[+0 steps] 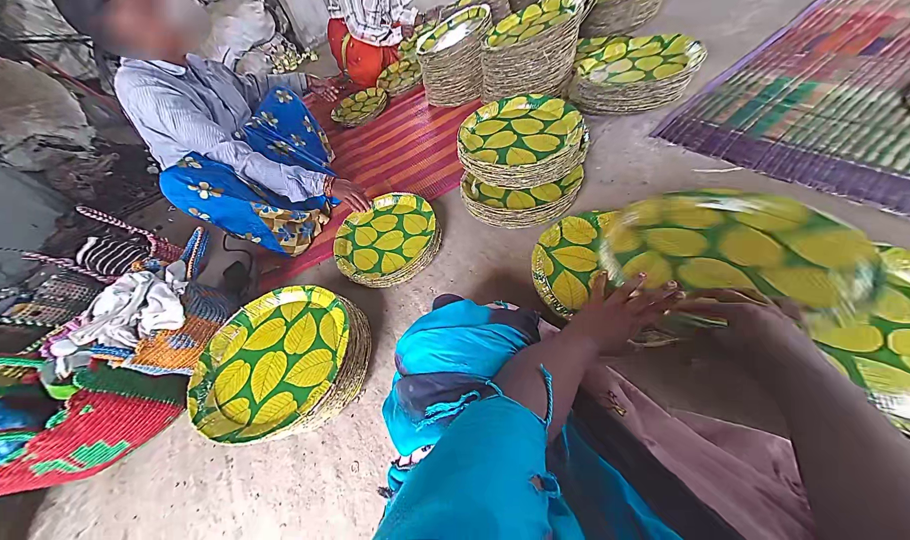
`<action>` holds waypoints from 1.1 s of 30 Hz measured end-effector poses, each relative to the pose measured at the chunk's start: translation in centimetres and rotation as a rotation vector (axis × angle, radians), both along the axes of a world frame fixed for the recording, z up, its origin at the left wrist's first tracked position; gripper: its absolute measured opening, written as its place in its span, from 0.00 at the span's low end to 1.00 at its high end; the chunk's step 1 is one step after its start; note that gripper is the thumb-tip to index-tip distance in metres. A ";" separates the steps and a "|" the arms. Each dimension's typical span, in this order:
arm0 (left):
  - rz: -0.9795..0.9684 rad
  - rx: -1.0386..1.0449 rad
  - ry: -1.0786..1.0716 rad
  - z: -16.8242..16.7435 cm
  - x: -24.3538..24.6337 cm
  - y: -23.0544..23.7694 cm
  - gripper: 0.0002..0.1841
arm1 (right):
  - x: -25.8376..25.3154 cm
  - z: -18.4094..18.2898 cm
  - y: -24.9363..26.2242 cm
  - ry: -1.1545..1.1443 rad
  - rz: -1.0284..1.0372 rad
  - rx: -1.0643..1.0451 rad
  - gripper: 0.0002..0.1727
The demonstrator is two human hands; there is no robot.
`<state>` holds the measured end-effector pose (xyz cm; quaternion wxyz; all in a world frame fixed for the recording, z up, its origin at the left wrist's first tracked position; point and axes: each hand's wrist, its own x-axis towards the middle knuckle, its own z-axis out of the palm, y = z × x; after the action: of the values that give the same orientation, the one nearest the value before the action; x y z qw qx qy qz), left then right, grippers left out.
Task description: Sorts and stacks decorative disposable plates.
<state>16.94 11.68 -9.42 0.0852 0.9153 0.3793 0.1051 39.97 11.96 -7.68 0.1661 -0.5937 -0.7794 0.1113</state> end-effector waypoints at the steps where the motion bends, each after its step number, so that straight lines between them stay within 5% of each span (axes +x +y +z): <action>1: 0.006 -0.094 0.055 0.2 0.0 0.1 0.46 | -0.1 -0.3 -0.1 -0.034 -0.041 -0.025 0.24; 4: 0.037 -0.369 0.179 -1.5 -0.4 0.5 0.30 | -0.8 -0.1 -0.5 -0.113 -0.415 -0.271 0.55; 5: 0.030 -0.389 0.201 -1.8 -0.5 0.5 0.29 | -0.8 -0.4 -0.4 -0.138 -0.528 -0.344 0.58; 9: -0.066 -0.437 0.173 -1.7 0.9 0.9 0.33 | 0.5 1.7 -1.3 -0.202 -0.658 -0.455 0.37; 12: -0.153 -0.397 0.070 0.5 -0.2 1.7 0.46 | -0.8 3.5 -0.7 -0.088 -0.547 -0.291 0.21; 16: -0.276 -0.096 0.121 6.8 -1.4 3.6 0.53 | -0.7 2.5 0.1 0.017 -0.157 -0.112 0.17; 19: -0.340 0.013 0.402 8.5 -3.7 6.0 0.56 | -0.4 1.7 0.2 -0.057 -0.179 -0.132 0.31; 23: -0.170 -0.174 0.581 3.7 -5.5 7.8 0.53 | 0.9 1.0 0.1 -0.061 -0.560 -0.409 0.60; 25: -0.195 -0.225 0.695 1.4 -6.6 8.4 0.47 | 1.3 0.7 0.2 -0.165 -0.657 -0.535 0.54; 28: -0.173 -0.442 0.788 2.6 -6.2 7.2 0.40 | 0.8 1.8 -0.4 -0.164 -0.686 -0.531 0.42; 30: -0.166 -0.499 0.655 4.1 -6.1 7.7 0.36 | 0.5 2.0 0.0 -0.085 -0.683 -0.411 0.26; 33: -0.009 -0.383 0.294 4.7 -6.2 7.9 0.45 | -0.3 0.8 0.1 0.058 -0.548 -0.184 0.18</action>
<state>10.77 19.61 -4.71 0.2014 0.8897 0.3964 -0.1037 39.66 12.06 -6.90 0.1578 -0.7914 -0.5713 0.1496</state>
